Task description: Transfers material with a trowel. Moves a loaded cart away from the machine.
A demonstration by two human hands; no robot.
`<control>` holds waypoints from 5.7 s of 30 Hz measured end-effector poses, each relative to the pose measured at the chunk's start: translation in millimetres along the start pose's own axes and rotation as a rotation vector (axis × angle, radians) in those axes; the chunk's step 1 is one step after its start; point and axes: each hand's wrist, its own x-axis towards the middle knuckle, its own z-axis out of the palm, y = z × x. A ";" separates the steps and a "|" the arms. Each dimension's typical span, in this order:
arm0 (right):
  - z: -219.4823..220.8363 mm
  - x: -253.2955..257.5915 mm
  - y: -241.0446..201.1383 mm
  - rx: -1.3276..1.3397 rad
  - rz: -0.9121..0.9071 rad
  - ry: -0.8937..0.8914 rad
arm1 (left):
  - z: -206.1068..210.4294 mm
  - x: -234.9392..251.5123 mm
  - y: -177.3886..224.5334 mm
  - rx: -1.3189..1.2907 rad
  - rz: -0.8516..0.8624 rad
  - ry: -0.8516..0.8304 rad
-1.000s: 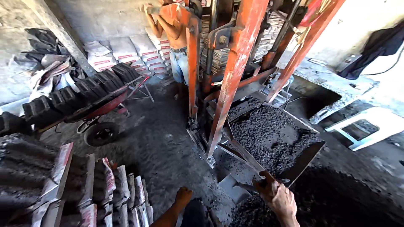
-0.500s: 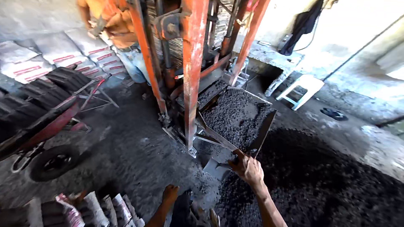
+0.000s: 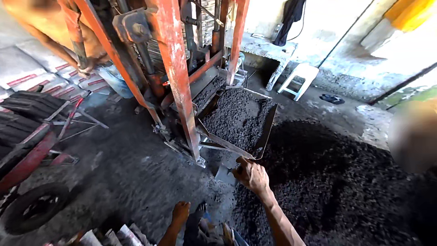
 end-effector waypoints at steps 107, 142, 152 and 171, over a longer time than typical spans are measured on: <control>2.6 -13.9 81.5 0.003 0.187 0.298 | 37.2 -1.4 -3.7 0.022 0.037 -0.074; 4.5 -14.0 59.6 0.008 0.037 0.242 | 33.0 -17.3 -19.4 0.035 0.042 -0.023; 6.0 -14.7 45.4 -0.014 0.026 0.217 | 25.2 -12.2 -12.1 0.019 0.055 -0.029; 13.0 -6.4 7.7 -0.026 -0.116 0.140 | 18.6 -19.2 -20.5 0.022 0.045 -0.011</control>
